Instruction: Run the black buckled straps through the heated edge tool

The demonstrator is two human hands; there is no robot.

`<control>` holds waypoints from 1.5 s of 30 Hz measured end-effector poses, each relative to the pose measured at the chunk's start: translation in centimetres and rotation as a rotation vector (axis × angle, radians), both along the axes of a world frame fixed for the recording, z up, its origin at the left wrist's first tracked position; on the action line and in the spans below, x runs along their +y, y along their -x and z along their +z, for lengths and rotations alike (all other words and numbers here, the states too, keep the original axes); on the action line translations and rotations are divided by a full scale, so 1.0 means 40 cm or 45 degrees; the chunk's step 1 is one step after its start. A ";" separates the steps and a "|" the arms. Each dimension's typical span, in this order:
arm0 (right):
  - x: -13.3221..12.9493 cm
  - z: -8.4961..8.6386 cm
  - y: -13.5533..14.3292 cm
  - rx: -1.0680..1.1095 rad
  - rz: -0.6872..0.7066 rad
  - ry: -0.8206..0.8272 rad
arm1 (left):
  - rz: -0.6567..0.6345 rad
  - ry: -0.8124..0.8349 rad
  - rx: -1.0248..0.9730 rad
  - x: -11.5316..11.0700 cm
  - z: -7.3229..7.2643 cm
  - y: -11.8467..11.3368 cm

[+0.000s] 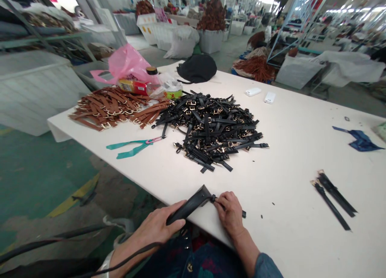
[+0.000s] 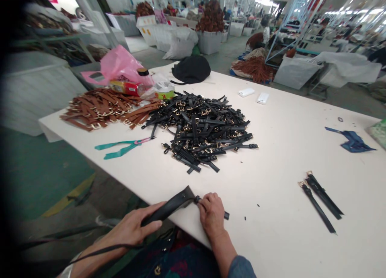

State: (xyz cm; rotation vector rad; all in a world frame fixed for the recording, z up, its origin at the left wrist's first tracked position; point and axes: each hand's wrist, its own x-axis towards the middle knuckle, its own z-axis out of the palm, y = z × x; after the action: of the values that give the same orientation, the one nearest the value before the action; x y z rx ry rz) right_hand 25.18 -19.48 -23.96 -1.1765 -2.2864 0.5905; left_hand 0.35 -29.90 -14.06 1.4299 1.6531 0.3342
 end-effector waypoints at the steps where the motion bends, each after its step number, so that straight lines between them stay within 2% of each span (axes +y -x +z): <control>1: 0.004 0.005 0.002 -0.014 0.005 0.029 | 0.007 -0.002 -0.003 0.001 0.004 -0.001; 5: 0.014 0.018 0.013 -0.143 0.014 0.050 | 0.015 0.020 0.008 0.005 0.032 -0.009; 10: 0.004 0.006 0.031 -0.272 -0.003 -0.075 | 0.070 0.049 0.020 0.003 0.068 -0.022; 18: -0.006 -0.012 0.052 -0.368 -0.122 -0.254 | 0.109 0.102 0.074 -0.023 0.051 -0.017; 22: -0.002 -0.020 0.064 -0.403 -0.200 -0.270 | 0.073 0.069 0.042 -0.026 0.045 -0.023; 27: -0.005 -0.022 0.065 -0.373 -0.206 -0.257 | 0.057 0.100 0.113 -0.022 0.026 -0.037; 33: -0.011 -0.011 0.058 -0.338 -0.212 -0.276 | 0.051 0.069 0.132 0.007 0.045 -0.054; 41: -0.014 -0.006 0.048 -0.220 -0.211 -0.160 | 0.006 0.063 0.277 0.043 0.049 -0.090; 45: -0.020 -0.005 0.027 -0.086 -0.088 -0.037 | -0.012 0.070 0.311 0.048 0.046 -0.102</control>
State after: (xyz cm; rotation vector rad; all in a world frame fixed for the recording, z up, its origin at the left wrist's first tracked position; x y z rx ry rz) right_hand 24.08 -20.28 -24.15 -1.2744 -2.2922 0.4970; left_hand 4.42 -27.98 -12.21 1.4824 1.8351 0.1104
